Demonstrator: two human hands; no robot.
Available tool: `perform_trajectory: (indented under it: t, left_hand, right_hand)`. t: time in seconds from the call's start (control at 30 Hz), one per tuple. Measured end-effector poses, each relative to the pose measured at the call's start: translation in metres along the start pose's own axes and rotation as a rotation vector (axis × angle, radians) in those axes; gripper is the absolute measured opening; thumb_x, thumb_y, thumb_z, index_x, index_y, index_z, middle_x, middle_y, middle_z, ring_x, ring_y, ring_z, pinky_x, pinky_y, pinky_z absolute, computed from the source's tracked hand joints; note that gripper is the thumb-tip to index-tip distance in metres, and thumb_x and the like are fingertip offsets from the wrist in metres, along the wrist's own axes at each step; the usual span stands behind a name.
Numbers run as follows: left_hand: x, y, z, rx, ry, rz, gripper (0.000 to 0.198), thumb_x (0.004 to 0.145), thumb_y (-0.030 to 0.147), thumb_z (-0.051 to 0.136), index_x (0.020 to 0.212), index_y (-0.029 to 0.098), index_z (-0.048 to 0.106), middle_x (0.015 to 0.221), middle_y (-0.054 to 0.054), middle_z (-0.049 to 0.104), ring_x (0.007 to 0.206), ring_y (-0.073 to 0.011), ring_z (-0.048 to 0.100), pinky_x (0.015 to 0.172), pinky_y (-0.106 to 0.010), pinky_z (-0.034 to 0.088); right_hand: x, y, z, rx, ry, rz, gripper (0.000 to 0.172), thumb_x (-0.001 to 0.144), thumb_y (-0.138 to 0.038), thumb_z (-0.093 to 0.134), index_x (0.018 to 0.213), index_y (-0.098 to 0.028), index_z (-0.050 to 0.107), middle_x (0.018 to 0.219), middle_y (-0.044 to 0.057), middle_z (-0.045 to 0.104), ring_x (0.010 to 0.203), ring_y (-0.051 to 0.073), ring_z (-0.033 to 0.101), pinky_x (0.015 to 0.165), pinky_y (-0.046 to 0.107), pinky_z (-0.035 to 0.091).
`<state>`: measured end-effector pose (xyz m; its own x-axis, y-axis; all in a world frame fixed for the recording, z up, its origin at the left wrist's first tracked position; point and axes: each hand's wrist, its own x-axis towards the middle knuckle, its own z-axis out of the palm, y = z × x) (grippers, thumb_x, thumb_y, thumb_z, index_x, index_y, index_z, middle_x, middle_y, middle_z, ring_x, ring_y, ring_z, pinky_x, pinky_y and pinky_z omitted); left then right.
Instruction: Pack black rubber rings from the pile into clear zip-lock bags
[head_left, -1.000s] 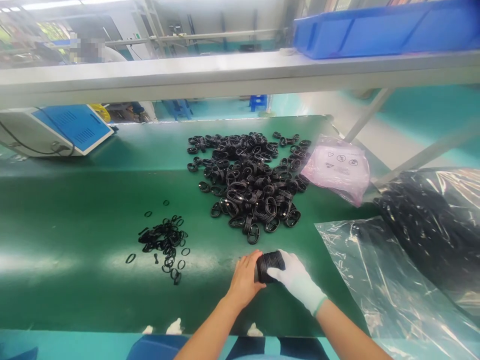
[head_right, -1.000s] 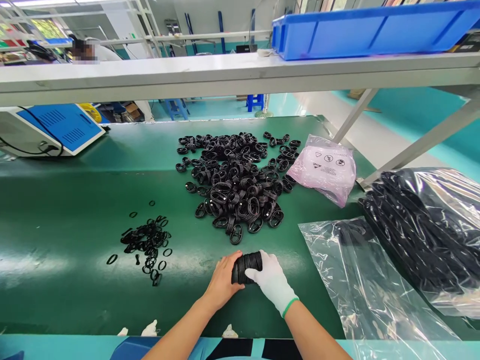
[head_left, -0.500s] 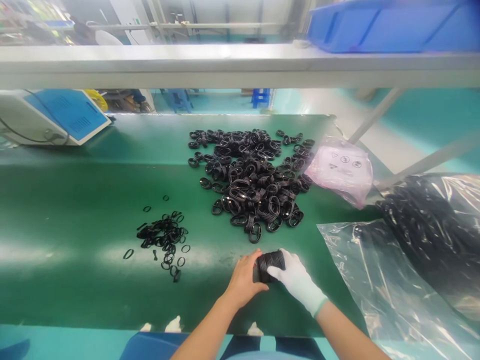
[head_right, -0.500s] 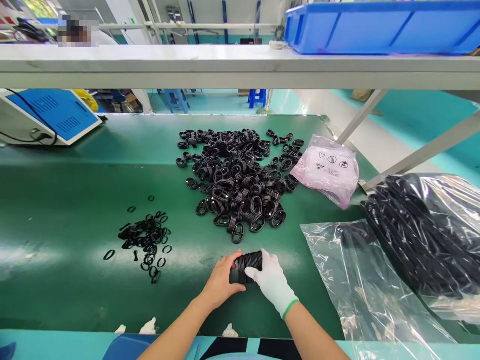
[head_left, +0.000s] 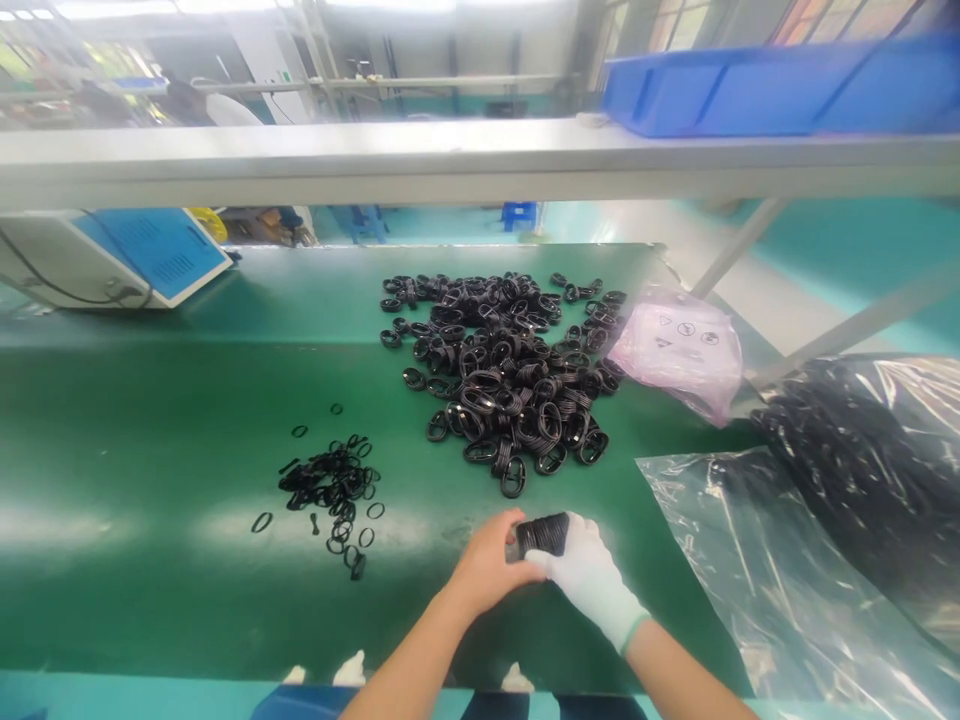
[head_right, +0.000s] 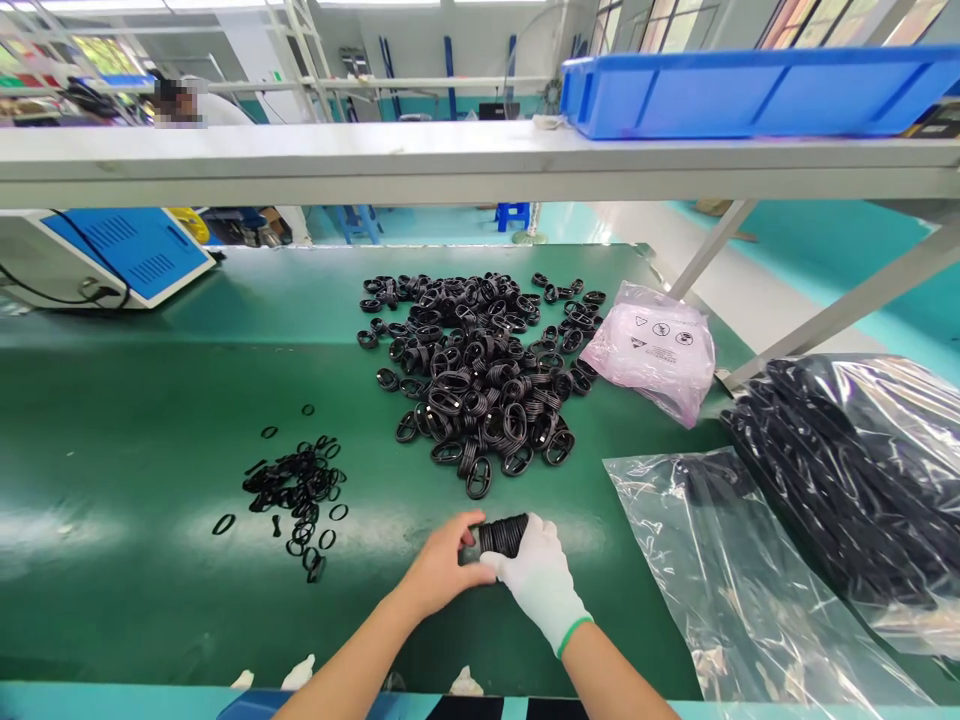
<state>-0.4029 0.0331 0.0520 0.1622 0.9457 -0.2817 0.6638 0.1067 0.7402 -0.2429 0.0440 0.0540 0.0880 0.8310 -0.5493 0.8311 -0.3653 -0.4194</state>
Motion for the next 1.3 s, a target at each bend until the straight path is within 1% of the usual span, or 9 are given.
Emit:
perform_trajectory:
  t: [0.13,0.37,0.6,0.77,0.9,1.0,1.07,1.17,1.3]
  left_hand:
    - [0.042,0.02,-0.029,0.28,0.26,-0.228,0.03,0.083,0.045,0.039,0.098,0.024,0.053,0.087,-0.002,0.064,0.079,-0.0159,0.059,0.07,-0.028,0.041]
    - [0.085,0.032,-0.035,0.543,0.194,-0.3,0.02,0.076,0.033,0.051,0.09,0.019,0.055,0.086,-0.008,0.065,0.084,-0.0227,0.06,0.068,-0.031,0.041]
    - [0.039,0.018,-0.066,0.634,0.112,-0.149,0.015,0.08,0.027,0.046,0.092,0.028,0.054,0.094,-0.001,0.06,0.085,-0.0175,0.056,0.074,-0.03,0.039]
    - [-0.021,-0.012,-0.066,0.73,-0.161,0.158,0.023,0.082,0.016,0.038,0.091,0.027,0.056,0.092,-0.003,0.057,0.089,-0.0167,0.053,0.08,-0.029,0.038]
    - [-0.038,-0.008,-0.04,0.651,-0.034,-0.096,0.029,0.079,0.027,0.046,0.107,0.029,0.048,0.105,-0.003,0.053,0.092,-0.0189,0.054,0.077,-0.03,0.041]
    - [-0.033,0.007,-0.016,0.606,0.073,-0.304,0.069,0.063,0.041,0.063,0.124,0.02,0.036,0.117,-0.01,0.046,0.104,-0.0275,0.047,0.082,-0.036,0.041]
    - [-0.027,0.013,-0.005,0.591,0.056,-0.367,0.077,0.057,0.031,0.068,0.125,0.014,0.035,0.118,-0.014,0.045,0.109,-0.0298,0.043,0.086,-0.036,0.039]
    - [-0.025,0.013,-0.001,0.481,0.057,-0.333,0.077,0.057,0.016,0.064,0.127,0.016,0.034,0.121,-0.012,0.044,0.112,-0.0266,0.042,0.09,-0.033,0.036]
    - [-0.03,0.004,0.001,0.178,0.028,-0.158,0.08,0.058,0.017,0.066,0.129,0.027,0.031,0.124,-0.003,0.045,0.114,-0.021,0.042,0.095,-0.029,0.032]
  right_hand:
    - [0.0,-0.001,0.0,0.013,-0.007,0.004,0.065,0.057,-0.05,0.059,0.11,-0.017,0.043,0.105,0.012,0.044,0.093,0.027,0.054,0.076,0.035,0.042]
    - [0.003,0.0,0.002,0.019,0.008,-0.007,0.065,0.055,-0.048,0.061,0.11,-0.016,0.044,0.103,0.011,0.045,0.091,0.026,0.054,0.077,0.034,0.043]
    - [0.002,-0.003,-0.001,0.02,-0.005,-0.018,0.063,0.055,-0.047,0.061,0.107,-0.016,0.045,0.102,0.011,0.046,0.091,0.026,0.054,0.078,0.034,0.042]
    - [-0.001,-0.003,-0.007,-0.017,-0.045,-0.021,0.063,0.058,-0.052,0.059,0.107,-0.014,0.045,0.105,0.014,0.044,0.094,0.028,0.053,0.078,0.037,0.041]
    - [-0.001,-0.001,-0.007,-0.031,-0.059,-0.024,0.066,0.059,-0.054,0.058,0.109,-0.013,0.044,0.107,0.015,0.044,0.097,0.03,0.052,0.078,0.039,0.041]
    - [0.0,0.001,-0.006,-0.024,-0.049,-0.036,0.067,0.059,-0.053,0.058,0.11,-0.012,0.043,0.107,0.015,0.044,0.096,0.03,0.052,0.079,0.039,0.04]
    - [0.0,0.001,-0.006,-0.016,-0.044,-0.039,0.07,0.058,-0.053,0.059,0.111,-0.012,0.042,0.107,0.016,0.044,0.095,0.03,0.052,0.08,0.038,0.04]
    - [0.0,0.001,-0.006,0.004,-0.044,-0.038,0.072,0.058,-0.052,0.059,0.115,-0.012,0.04,0.108,0.015,0.043,0.095,0.028,0.052,0.081,0.038,0.04]
    - [-0.002,0.001,-0.008,0.017,-0.032,-0.04,0.069,0.058,-0.051,0.058,0.113,-0.013,0.042,0.106,0.015,0.043,0.095,0.028,0.052,0.081,0.038,0.04]
